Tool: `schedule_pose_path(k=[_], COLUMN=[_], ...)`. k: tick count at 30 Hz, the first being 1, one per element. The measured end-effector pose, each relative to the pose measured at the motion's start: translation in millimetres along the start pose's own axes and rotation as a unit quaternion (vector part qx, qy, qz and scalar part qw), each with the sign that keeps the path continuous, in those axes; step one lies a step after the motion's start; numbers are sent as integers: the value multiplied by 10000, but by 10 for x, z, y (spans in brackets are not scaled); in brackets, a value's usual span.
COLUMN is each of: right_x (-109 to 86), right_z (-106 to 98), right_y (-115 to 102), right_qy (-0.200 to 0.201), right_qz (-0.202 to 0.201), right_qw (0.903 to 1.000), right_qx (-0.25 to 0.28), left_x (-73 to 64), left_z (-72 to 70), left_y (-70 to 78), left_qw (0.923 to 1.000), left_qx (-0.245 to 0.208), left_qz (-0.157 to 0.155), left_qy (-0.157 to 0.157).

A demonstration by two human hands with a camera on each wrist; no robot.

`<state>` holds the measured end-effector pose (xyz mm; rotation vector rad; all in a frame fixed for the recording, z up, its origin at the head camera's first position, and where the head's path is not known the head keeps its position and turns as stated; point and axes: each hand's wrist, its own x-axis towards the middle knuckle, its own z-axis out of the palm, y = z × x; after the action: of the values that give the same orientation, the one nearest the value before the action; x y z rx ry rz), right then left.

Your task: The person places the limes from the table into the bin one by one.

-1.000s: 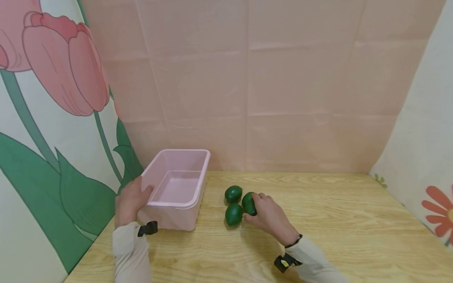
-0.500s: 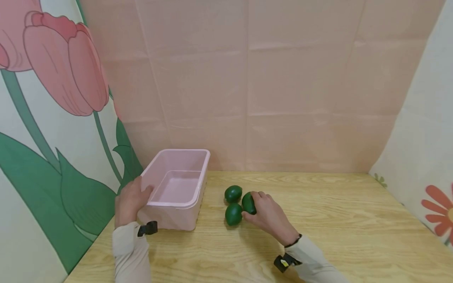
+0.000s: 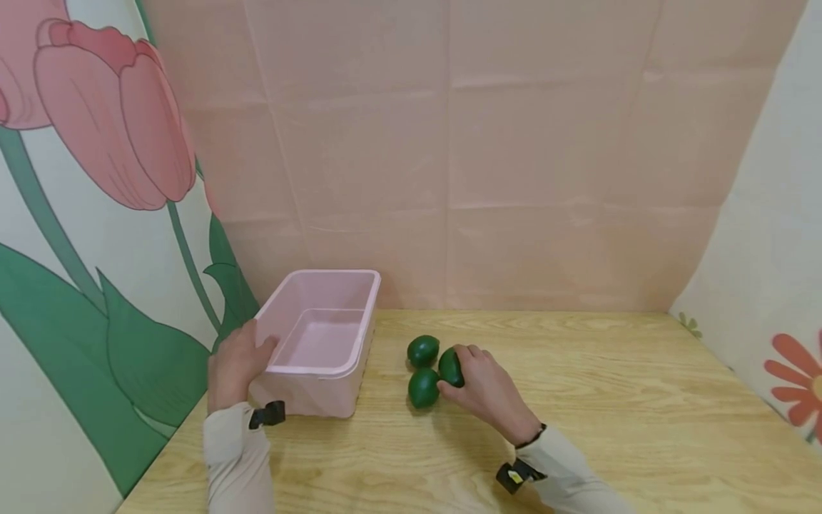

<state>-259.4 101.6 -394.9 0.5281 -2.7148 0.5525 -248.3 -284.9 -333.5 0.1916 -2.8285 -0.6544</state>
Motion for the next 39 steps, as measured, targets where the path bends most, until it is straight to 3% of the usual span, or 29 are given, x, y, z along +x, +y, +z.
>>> schedule_pose_path(k=[39], right_x=[31], right_z=[-35], right_y=[-60], right_qy=[194], right_qz=[-63], right_qw=[9996], right_qx=[205], left_x=[-3], left_z=[-27], left_y=[3], left_qw=[9996], left_qx=[-24], left_qz=[-102], left_qy=[-256])
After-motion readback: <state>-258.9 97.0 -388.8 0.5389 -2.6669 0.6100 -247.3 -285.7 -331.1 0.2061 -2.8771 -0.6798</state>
